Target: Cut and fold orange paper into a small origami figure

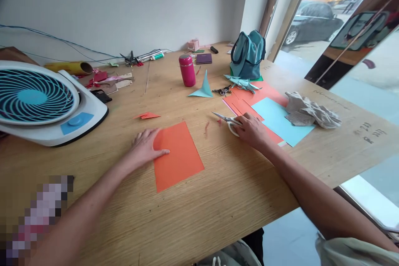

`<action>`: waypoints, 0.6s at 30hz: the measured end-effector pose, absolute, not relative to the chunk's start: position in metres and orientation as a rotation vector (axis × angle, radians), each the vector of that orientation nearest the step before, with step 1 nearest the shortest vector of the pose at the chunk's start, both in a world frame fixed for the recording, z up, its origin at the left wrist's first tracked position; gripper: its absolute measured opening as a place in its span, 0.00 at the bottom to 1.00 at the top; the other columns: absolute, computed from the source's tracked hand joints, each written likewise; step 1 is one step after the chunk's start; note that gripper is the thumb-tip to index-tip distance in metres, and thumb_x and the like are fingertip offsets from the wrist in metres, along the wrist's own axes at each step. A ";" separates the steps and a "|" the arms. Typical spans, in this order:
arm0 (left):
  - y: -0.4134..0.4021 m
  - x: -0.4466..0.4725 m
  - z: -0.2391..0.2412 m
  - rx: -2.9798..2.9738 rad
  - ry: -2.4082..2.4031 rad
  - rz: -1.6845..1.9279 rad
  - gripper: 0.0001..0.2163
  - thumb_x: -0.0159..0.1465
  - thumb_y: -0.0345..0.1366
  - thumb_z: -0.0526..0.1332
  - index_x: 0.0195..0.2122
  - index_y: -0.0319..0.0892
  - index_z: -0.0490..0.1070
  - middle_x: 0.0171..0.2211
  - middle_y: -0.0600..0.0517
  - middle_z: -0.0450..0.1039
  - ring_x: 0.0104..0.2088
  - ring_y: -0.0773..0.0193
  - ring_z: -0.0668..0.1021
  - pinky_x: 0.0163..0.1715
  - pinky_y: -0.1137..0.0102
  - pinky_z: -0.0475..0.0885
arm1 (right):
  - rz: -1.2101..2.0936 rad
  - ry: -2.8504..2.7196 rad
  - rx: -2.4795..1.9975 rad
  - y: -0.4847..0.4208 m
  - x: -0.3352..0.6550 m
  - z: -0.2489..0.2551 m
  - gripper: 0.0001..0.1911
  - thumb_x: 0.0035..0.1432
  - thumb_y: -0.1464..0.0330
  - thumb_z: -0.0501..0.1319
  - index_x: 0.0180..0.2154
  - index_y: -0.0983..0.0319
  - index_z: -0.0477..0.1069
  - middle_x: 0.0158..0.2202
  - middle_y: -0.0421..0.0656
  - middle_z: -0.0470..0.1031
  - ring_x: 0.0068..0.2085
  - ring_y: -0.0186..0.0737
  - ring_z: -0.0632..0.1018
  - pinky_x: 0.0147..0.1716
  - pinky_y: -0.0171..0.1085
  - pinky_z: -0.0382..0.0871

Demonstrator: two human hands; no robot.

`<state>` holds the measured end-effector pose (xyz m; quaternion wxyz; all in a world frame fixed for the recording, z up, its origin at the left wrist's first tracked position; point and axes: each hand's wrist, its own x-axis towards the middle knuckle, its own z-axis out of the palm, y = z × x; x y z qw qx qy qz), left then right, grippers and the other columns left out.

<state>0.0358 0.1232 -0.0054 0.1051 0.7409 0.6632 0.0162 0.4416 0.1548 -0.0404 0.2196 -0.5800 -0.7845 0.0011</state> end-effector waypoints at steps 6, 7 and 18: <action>0.163 0.038 0.002 2.061 1.883 0.116 0.31 0.39 0.51 0.74 0.42 0.42 0.71 0.48 0.39 0.73 0.52 0.37 0.72 0.50 0.53 0.67 | -0.117 -2.154 -1.720 0.156 0.448 -0.043 0.16 0.64 0.61 0.54 0.45 0.61 0.76 0.42 0.51 0.76 0.44 0.51 0.75 0.40 0.44 0.65; 0.165 0.037 0.002 2.036 1.867 0.150 0.28 0.40 0.49 0.73 0.40 0.43 0.70 0.45 0.41 0.74 0.49 0.41 0.74 0.48 0.56 0.68 | -0.129 -2.153 -1.725 0.156 0.448 -0.044 0.16 0.64 0.61 0.55 0.45 0.60 0.76 0.42 0.50 0.76 0.44 0.51 0.76 0.40 0.45 0.65; 0.099 -0.022 0.033 1.159 1.550 1.047 0.33 0.48 0.43 0.75 0.54 0.42 0.69 0.55 0.46 0.76 0.50 0.54 0.79 0.41 0.70 0.77 | -0.377 -1.836 -1.662 0.161 0.533 -0.023 0.23 0.67 0.53 0.52 0.55 0.57 0.71 0.51 0.57 0.73 0.56 0.63 0.70 0.50 0.57 0.65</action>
